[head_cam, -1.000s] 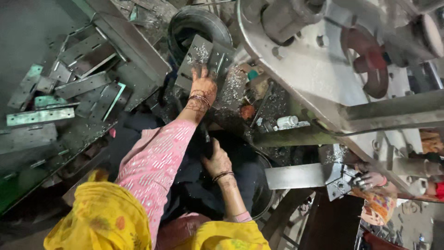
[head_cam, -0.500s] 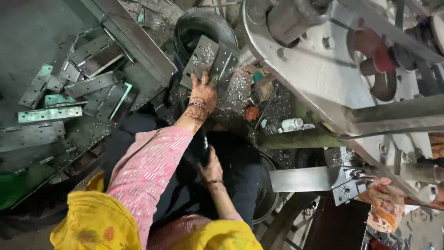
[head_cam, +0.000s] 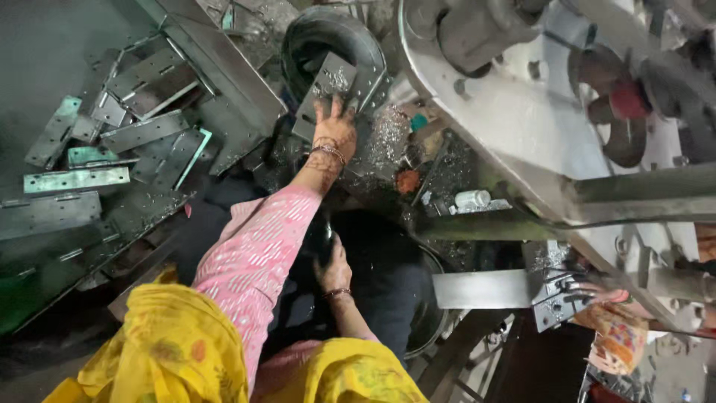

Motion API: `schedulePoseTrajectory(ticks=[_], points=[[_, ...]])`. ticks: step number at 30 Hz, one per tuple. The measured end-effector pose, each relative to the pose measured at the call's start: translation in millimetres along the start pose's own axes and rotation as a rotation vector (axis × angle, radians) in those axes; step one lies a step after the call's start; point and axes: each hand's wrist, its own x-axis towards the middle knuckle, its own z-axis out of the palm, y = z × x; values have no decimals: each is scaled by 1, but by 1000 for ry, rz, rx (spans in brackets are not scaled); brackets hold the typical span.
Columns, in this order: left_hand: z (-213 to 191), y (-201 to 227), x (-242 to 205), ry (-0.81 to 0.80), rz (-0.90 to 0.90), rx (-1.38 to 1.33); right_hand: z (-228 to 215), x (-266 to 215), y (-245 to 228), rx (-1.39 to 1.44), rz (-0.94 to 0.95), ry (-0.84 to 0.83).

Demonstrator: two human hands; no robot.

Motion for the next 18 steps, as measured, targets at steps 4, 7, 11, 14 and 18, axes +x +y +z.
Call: schedulePoseTrajectory(ticks=[4,7,11,14,18], points=[[-7,-3,-15,165,7,9,-5,7,8,40,-68,1],[-32,-5,-29,158,-36,-28,-40,11,-8,17,-92,-63],[-51,-36,-52,171,-89,-126,-102,24,-35,-61,0,-169],[-45,-117,-85,293,-204,-235,-129,31,-62,-139,31,-213],[-1,-217,-167,153,-503,-7,-140,31,-87,-176,5,-215]])
